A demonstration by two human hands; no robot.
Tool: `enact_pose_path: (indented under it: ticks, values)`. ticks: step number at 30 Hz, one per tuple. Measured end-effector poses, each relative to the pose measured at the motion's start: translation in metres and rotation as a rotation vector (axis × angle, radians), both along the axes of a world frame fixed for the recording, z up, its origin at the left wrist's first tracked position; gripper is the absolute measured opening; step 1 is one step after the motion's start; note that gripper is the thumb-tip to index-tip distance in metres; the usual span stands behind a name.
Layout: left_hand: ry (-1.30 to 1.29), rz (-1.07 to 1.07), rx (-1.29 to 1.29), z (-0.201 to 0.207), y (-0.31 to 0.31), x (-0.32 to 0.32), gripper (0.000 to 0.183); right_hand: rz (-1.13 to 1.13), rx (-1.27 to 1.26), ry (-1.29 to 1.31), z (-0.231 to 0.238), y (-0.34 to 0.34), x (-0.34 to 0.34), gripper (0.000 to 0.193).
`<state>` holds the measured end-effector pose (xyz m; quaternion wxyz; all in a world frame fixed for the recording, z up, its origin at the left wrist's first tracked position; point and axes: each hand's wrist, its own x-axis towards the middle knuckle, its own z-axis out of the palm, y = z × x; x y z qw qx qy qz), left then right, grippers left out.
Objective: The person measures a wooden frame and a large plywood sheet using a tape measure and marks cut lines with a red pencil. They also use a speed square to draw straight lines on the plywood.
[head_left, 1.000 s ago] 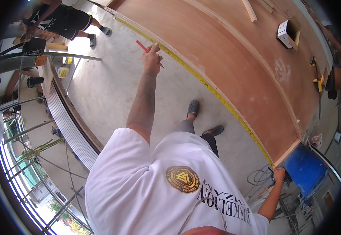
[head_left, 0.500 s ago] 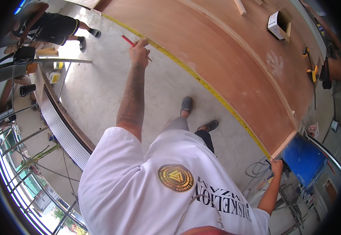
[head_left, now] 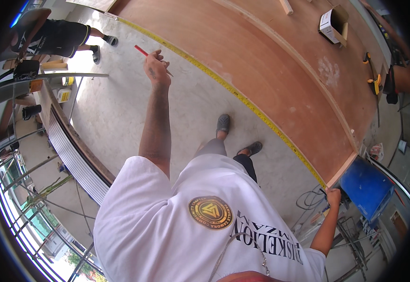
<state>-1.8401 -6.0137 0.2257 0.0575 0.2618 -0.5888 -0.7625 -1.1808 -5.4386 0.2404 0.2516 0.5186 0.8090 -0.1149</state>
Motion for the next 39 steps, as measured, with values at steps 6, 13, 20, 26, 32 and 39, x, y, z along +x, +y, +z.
enact_pose_path:
  ticks: [6, 13, 20, 26, 32, 39]
  values:
    - [0.391, -0.216, -0.393, 0.075, -0.001, 0.023, 0.037, 0.006, -0.008, -0.046, 0.007, 0.002, 0.002, 0.043]
    - [0.458, -0.388, -0.087, 0.124, 0.013, 0.033, 0.022, 0.052, -0.031, -0.015, 0.021, 0.022, 0.001, 0.043]
    - [0.311, -0.57, -0.004, 0.117, -0.002, 0.053, 0.021, 0.015, -0.048, -0.031, 0.027, -0.015, 0.039, 0.041]
    - [0.233, -0.601, -0.193, 0.092, 0.001, 0.023, 0.022, -0.085, -0.105, -0.116, 0.022, -0.019, 0.043, 0.042]
    - [0.21, -0.845, -0.376, 0.057, 0.01, -0.037, 0.017, 0.009, -0.046, -0.074, 0.015, 0.012, -0.012, 0.042]
    - [0.333, -0.987, -0.652, 0.028, -0.003, -0.071, 0.012, 0.025, -0.067, -0.146, 0.009, 0.0, -0.04, 0.042]
